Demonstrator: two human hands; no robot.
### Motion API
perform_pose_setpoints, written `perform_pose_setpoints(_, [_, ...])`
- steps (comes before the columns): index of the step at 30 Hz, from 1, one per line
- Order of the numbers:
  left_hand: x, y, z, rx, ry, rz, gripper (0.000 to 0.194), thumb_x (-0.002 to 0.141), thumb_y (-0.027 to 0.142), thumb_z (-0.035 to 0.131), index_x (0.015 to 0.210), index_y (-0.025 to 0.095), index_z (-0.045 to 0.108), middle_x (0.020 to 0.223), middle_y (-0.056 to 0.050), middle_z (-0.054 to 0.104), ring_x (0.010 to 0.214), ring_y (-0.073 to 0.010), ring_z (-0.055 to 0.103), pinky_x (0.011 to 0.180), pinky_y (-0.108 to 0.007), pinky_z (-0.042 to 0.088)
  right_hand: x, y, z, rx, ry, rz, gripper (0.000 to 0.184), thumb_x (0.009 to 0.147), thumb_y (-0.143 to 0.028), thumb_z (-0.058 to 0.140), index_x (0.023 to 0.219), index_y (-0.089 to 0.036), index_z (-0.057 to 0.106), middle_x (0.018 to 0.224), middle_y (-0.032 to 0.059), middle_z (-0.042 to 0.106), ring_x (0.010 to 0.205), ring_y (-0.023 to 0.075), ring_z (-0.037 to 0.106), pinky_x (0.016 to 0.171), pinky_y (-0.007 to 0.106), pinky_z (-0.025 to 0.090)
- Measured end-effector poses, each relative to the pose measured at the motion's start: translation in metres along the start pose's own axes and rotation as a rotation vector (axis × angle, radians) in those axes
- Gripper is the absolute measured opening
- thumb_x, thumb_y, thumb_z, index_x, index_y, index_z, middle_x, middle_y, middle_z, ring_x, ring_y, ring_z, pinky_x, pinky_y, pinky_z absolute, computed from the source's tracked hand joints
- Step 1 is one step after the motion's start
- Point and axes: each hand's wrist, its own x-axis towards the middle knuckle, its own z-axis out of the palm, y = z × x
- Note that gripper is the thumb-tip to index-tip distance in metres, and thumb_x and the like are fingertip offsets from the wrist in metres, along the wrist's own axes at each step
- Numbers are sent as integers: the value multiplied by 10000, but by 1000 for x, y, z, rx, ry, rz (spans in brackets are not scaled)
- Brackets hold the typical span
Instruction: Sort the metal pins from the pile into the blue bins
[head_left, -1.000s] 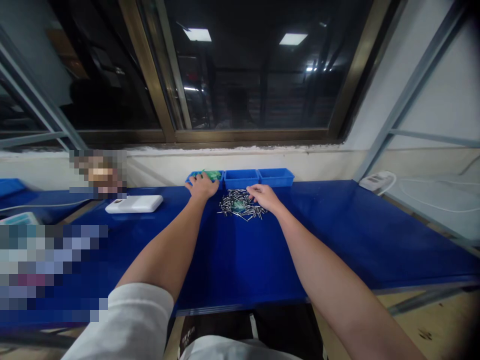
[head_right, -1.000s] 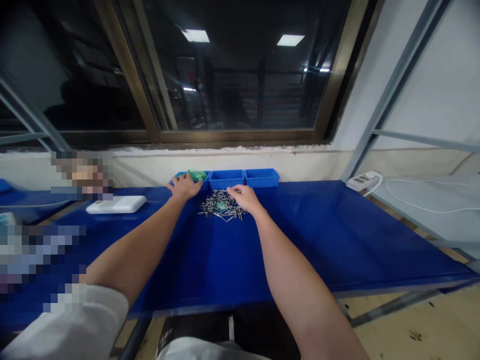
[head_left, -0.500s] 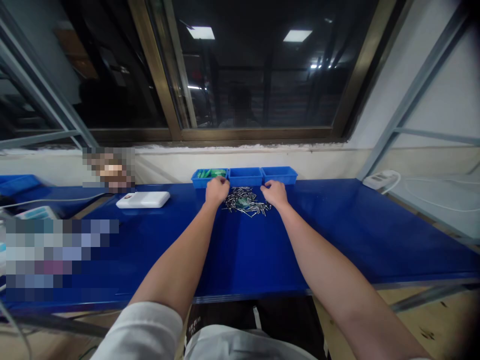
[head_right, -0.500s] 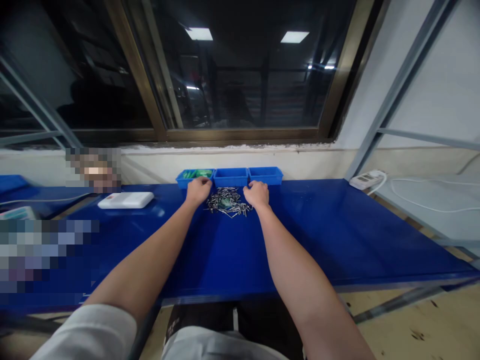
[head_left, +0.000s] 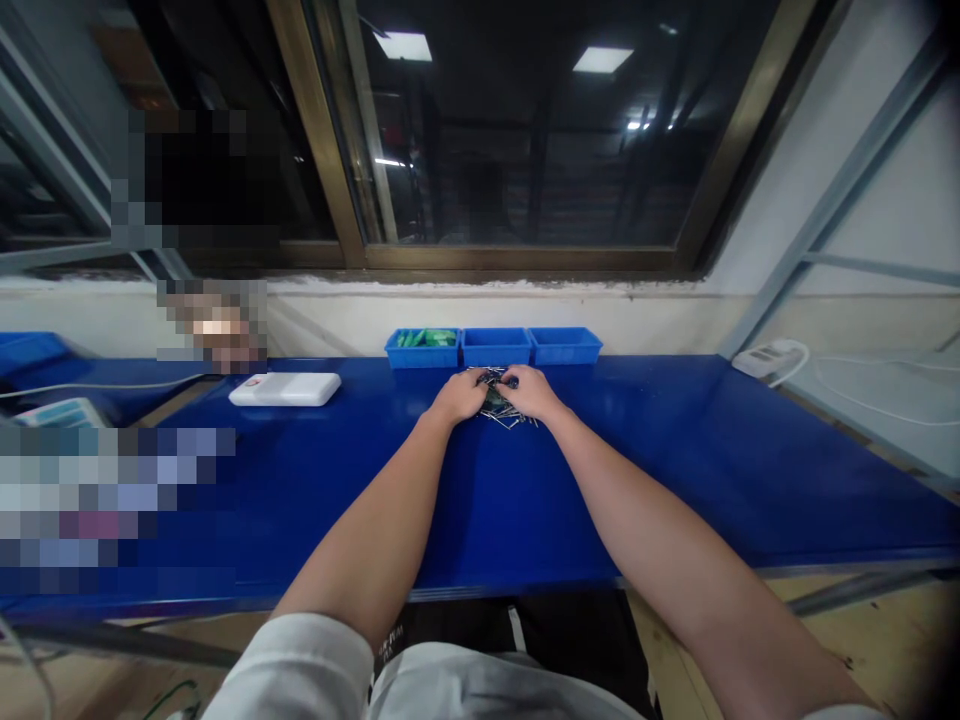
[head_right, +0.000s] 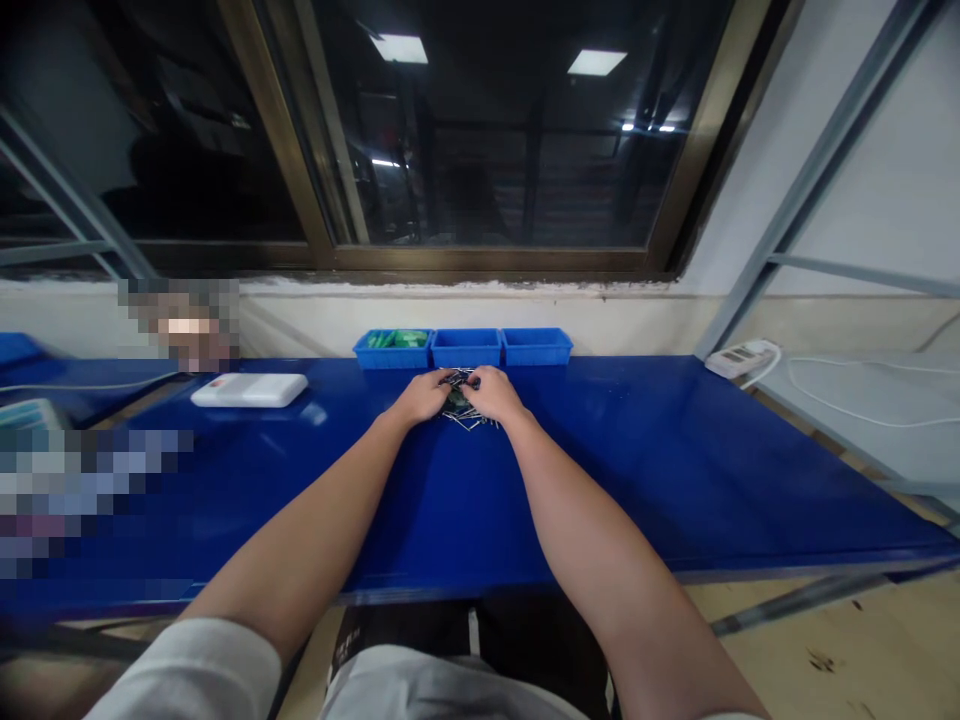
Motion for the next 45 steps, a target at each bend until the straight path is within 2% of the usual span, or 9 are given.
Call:
perform_pose_setpoints(2, [0, 1, 1, 9, 14, 12, 391, 794, 194, 436, 1150, 229, 595, 1193, -58, 604, 1102, -239, 554, 957, -338, 402, 1, 0, 1, -22, 15, -32, 124, 756, -278, 574, 766, -200, 670, 938, 65, 646, 962, 194, 563, 873, 294, 390])
perform_pose_setpoints(7, [1, 5, 1, 31, 66, 58, 363, 798, 197, 451, 1131, 192, 598, 1156, -87, 614, 1076, -239, 560, 949, -323, 409, 4, 5, 0, -40, 118, -40, 165, 784, -243, 516, 715, -187, 655, 891, 67, 648, 926, 185, 564, 859, 282, 383])
perform_pose_setpoints(14, [-4, 15, -7, 13, 171, 185, 257, 822, 277, 489, 1009, 185, 640, 1014, -67, 647, 946, -200, 593, 878, -306, 444, 4, 8, -12, 3, 138, 54, 374, 878, -353, 361, 679, -167, 618, 748, 84, 648, 751, 187, 577, 718, 273, 383])
perform_pose_setpoints(19, [-6, 21, -9, -63, 210, 235, 217, 838, 291, 486, 923, 190, 658, 915, -49, 664, 864, -180, 605, 824, -290, 452, 3, 4, -16, 109, 156, 94, 432, 877, -403, 339, 643, -164, 612, 691, 75, 643, 701, 184, 580, 664, 267, 380])
perform_pose_setpoints(26, [-5, 26, -12, -29, 163, 194, 214, 853, 292, 471, 838, 175, 650, 848, -57, 667, 793, -175, 603, 765, -275, 448, 3, 6, -13, 177, 149, 71, 452, 839, -476, 379, 583, -164, 584, 603, 43, 618, 630, 172, 573, 618, 268, 379])
perform_pose_setpoints(32, [-3, 22, -12, 20, 191, 153, 184, 850, 241, 469, 806, 166, 631, 823, -64, 666, 769, -181, 602, 737, -273, 438, 3, 8, -11, 537, 129, 21, 353, 754, -496, 529, 818, -166, 637, 684, 38, 667, 667, 164, 606, 643, 269, 434])
perform_pose_setpoints(40, [-3, 23, -11, 20, 192, 151, 224, 863, 271, 455, 794, 161, 637, 808, -65, 669, 746, -176, 603, 724, -271, 438, 0, 3, -18, 714, 101, 41, 416, 704, -544, 569, 798, -153, 676, 726, 60, 684, 698, 173, 598, 561, 248, 414])
perform_pose_setpoints(42, [-2, 22, -11, 1, 204, 156, 233, 866, 290, 454, 822, 164, 645, 843, -64, 673, 782, -178, 606, 745, -269, 439, 1, 4, -18, 742, 121, 68, 444, 708, -567, 555, 787, -147, 677, 723, 68, 683, 697, 172, 600, 555, 243, 409])
perform_pose_setpoints(45, [-2, 18, -12, -39, 282, 150, 266, 881, 319, 430, 921, 169, 646, 940, -67, 670, 890, -184, 599, 811, -268, 431, 4, 10, -18, 738, 233, 143, 506, 708, -612, 524, 771, -133, 672, 710, 81, 680, 678, 168, 598, 562, 243, 405])
